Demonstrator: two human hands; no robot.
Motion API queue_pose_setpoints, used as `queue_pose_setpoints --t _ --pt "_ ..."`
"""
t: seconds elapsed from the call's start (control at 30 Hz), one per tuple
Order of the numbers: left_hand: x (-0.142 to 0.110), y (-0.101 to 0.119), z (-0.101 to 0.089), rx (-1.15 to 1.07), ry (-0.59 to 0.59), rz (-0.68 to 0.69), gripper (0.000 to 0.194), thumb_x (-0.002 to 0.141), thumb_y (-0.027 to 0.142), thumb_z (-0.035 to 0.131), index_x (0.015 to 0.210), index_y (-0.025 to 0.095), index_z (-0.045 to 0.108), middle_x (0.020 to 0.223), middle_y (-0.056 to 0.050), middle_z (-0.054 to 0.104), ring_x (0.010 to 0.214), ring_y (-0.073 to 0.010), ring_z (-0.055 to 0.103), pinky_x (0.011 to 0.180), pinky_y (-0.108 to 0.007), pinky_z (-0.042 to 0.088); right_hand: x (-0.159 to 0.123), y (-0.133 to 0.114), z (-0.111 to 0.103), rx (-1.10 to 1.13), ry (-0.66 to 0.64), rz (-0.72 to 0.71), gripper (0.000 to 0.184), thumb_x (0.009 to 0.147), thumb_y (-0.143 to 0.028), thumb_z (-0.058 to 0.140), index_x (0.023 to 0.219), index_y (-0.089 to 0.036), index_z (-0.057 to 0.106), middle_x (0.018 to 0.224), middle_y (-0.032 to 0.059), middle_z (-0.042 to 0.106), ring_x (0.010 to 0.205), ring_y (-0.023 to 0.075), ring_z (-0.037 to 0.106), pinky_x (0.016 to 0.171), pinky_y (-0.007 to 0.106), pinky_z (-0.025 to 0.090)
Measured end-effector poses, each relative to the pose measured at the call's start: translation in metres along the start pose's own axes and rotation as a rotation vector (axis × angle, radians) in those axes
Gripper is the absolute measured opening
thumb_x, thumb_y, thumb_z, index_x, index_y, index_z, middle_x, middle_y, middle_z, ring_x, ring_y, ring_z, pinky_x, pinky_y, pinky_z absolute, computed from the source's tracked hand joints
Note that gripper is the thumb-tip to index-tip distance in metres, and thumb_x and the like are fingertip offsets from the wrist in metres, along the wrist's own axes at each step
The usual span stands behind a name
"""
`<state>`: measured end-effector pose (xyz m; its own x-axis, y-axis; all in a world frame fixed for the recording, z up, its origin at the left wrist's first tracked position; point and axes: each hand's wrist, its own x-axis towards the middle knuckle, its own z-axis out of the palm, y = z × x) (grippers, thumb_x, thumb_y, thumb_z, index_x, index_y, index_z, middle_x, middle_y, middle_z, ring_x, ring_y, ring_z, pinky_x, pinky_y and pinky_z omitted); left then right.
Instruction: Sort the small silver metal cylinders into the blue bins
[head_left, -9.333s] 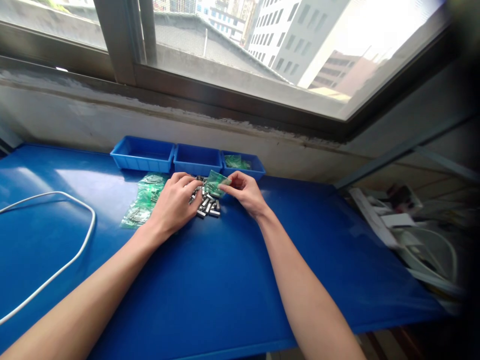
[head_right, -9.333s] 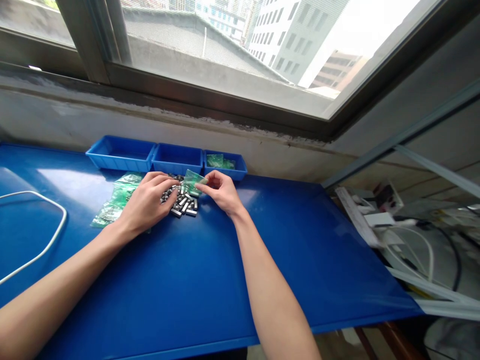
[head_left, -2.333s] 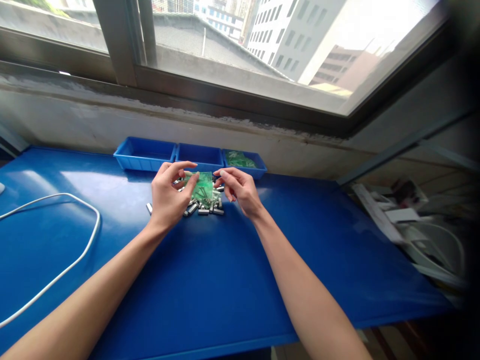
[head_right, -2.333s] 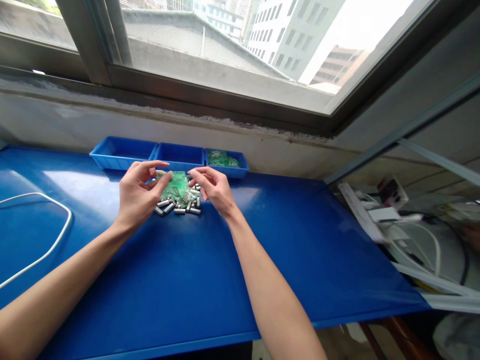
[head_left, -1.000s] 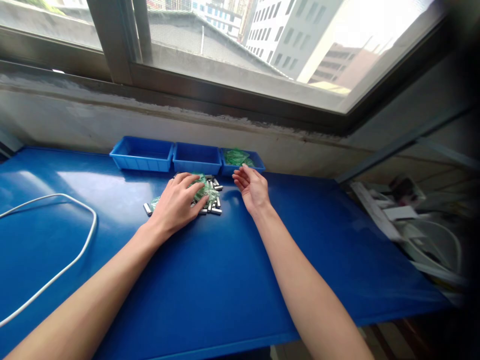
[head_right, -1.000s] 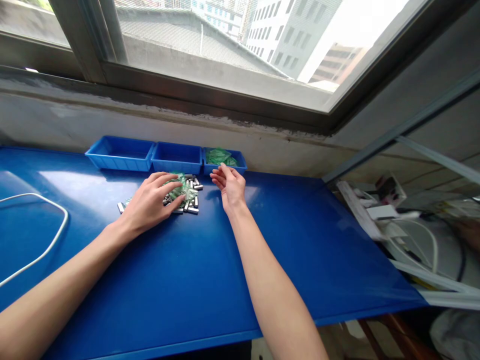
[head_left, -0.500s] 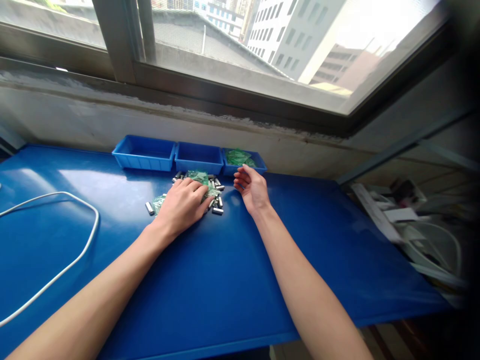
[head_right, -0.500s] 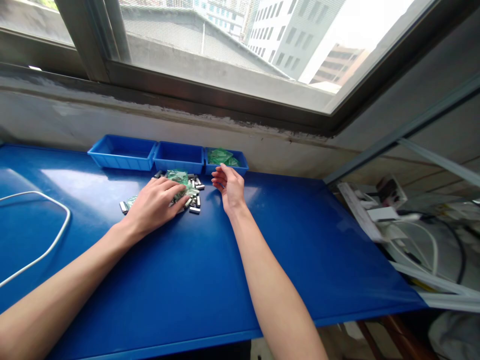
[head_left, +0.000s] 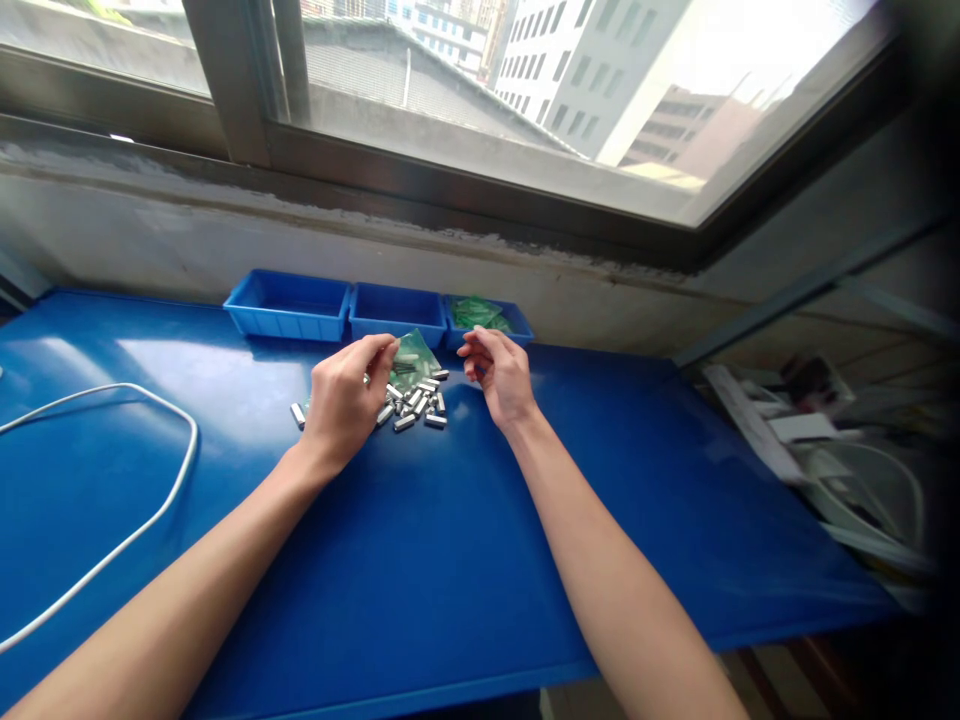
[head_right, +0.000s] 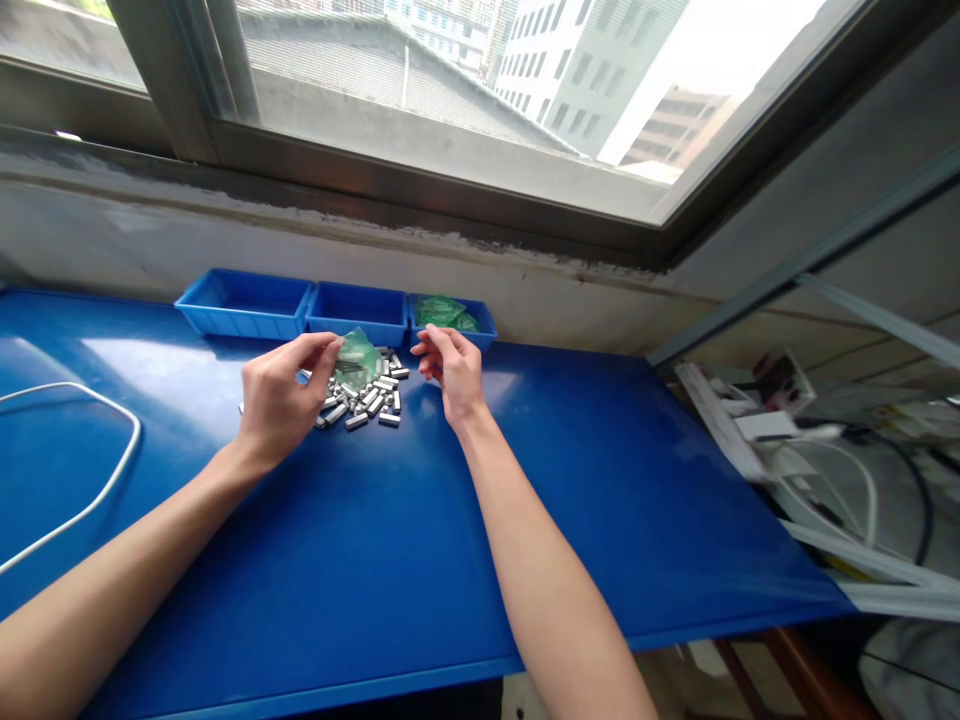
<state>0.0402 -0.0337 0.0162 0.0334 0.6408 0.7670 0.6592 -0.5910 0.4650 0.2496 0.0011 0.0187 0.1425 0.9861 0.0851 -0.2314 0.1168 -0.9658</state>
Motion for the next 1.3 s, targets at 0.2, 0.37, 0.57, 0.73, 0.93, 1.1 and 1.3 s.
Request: queue_pose_setpoints --t 0.2,0.37,0.57,0.73,0.93,1.1,1.3 --pt "0.000 0.011 0.000 -0.191 -0.115 -0.151 0.021 0.099 0.031 0.056 0.108 0.018 0.070 0.083 -0.001 0.075 0.067 -0.0116 0.067 0.071 -0.021 0.049 -0.015 -0.008 0.013 -0.249 -0.326 -0.053 0.038 0.081 -0.054 0.073 0.093 -0.018 0.075 0.071 -0.0007 0.069 0.042 0.0048 0.043 0.039 0.021 0.028" --pt "0.000 0.015 -0.003 -0.244 -0.173 -0.162 0.021 0.099 0.032 0.055 0.110 0.019 0.068 0.078 0.001 0.072 0.066 -0.0119 0.067 0.068 -0.021 0.048 -0.022 -0.011 0.019 -0.288 -0.503 -0.010 0.037 0.075 -0.049 0.081 0.086 -0.015 0.075 0.073 -0.0002 0.069 0.049 0.0057 0.047 0.044 0.021 0.034" --pt "-0.002 0.006 0.002 -0.148 -0.210 -0.152 0.028 0.100 0.034 0.053 0.121 0.020 0.064 0.089 -0.003 0.073 0.076 -0.0160 0.068 0.076 -0.026 0.051 -0.017 -0.005 0.015 -0.277 -0.443 0.015 0.034 0.072 -0.047 0.083 0.077 -0.016 0.071 0.062 -0.0027 0.063 0.045 0.0071 0.050 0.043 0.022 0.042" --pt "-0.004 -0.003 0.003 0.077 -0.327 -0.004 0.032 0.099 0.030 0.051 0.125 0.017 0.065 0.118 -0.011 0.071 0.117 -0.0282 0.058 0.103 -0.043 0.048 -0.006 0.002 0.010 -0.175 -0.055 -0.046 0.035 0.066 -0.045 0.088 0.074 -0.017 0.067 0.061 -0.0028 0.066 0.045 0.0082 0.056 0.045 0.020 0.047" --pt "-0.008 -0.005 0.003 0.169 -0.501 0.041 0.036 0.096 0.037 0.054 0.123 0.019 0.070 0.138 -0.012 0.063 0.134 -0.0342 0.048 0.110 -0.054 0.043 0.005 0.004 -0.001 0.103 0.162 -0.003 0.026 0.067 -0.027 0.089 0.082 -0.018 0.068 0.081 -0.0001 0.076 0.073 0.0123 0.075 0.067 0.018 0.060" --pt "-0.008 -0.005 0.003 0.191 -0.550 0.036 0.039 0.096 0.036 0.054 0.127 0.019 0.068 0.145 -0.012 0.058 0.135 -0.0336 0.050 0.112 -0.053 0.043 0.009 0.005 -0.005 0.239 0.270 0.019 0.021 0.072 -0.011 0.083 0.081 -0.017 0.066 0.083 0.0017 0.077 0.087 0.0142 0.077 0.081 0.021 0.062" --pt "-0.006 -0.004 0.003 0.223 -0.514 0.019 0.038 0.097 0.034 0.052 0.127 0.018 0.069 0.144 -0.015 0.058 0.136 -0.0349 0.048 0.111 -0.052 0.044 0.013 0.009 -0.012 0.251 0.374 0.057 0.021 0.072 -0.012 0.084 0.073 -0.017 0.063 0.073 0.0010 0.075 0.083 0.0136 0.077 0.078 0.019 0.062"
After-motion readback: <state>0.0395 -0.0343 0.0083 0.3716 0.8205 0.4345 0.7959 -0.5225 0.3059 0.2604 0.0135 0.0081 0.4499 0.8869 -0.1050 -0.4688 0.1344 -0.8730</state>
